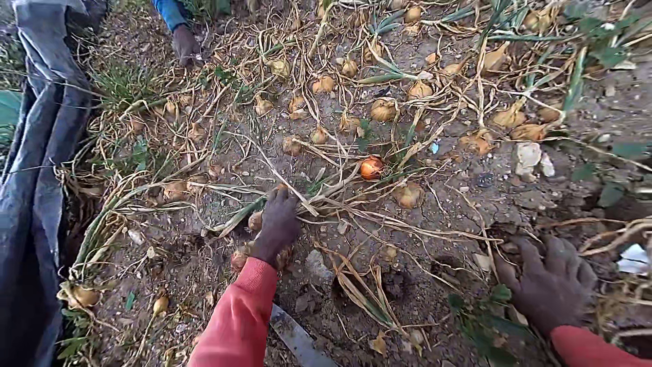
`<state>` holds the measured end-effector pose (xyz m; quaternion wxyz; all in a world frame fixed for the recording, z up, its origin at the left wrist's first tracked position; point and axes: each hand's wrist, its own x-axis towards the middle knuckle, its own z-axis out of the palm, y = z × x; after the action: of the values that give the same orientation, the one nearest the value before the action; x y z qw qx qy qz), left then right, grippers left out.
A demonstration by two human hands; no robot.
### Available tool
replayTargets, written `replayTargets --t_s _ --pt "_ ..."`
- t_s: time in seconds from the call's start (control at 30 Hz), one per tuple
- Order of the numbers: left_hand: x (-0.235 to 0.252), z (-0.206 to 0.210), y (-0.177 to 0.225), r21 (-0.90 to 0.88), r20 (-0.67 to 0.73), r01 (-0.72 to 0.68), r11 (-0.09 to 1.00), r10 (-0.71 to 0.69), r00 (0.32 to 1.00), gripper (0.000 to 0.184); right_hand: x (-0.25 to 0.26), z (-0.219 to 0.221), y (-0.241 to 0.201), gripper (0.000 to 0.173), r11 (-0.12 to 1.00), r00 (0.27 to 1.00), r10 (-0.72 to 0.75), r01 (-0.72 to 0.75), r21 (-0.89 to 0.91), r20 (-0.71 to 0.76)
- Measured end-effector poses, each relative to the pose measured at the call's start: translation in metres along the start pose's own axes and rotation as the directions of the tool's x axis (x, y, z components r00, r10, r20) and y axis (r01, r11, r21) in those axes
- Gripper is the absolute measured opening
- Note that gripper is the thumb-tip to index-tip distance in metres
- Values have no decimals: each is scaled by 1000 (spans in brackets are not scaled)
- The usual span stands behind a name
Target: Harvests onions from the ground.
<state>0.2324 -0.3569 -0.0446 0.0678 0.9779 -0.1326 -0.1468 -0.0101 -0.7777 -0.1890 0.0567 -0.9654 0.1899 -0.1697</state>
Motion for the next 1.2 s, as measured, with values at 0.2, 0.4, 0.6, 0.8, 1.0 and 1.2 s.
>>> replayTargets --t_s 0.2,0.4,0.6,0.8,1.0,1.2 --pt "13 -7 -6 -263 105 114 958 -89 990 31 0 5 1 87 1000 1000 -6 6 6 -25" --pt "-13 -19 -36 -386 -32 395 833 -440 897 35 3 -1 -1 82 1000 1000 -7 7 26 -15" --pt "-108 -7 -148 -440 -206 616 653 -742 638 46 3 0 1 83 1000 1000 14 -14 19 0" --pt "-109 -10 -116 -588 -326 288 756 -547 771 68 45 -56 -148 48 956 982 -65 10 293 177" --pt "-31 -22 -20 16 173 220 975 -220 960 38 110 -52 -338 52 903 626 -346 425 66 699" --pt "-19 -27 3 179 253 68 982 -113 961 26 120 -43 -369 41 854 570 -320 519 -30 756"
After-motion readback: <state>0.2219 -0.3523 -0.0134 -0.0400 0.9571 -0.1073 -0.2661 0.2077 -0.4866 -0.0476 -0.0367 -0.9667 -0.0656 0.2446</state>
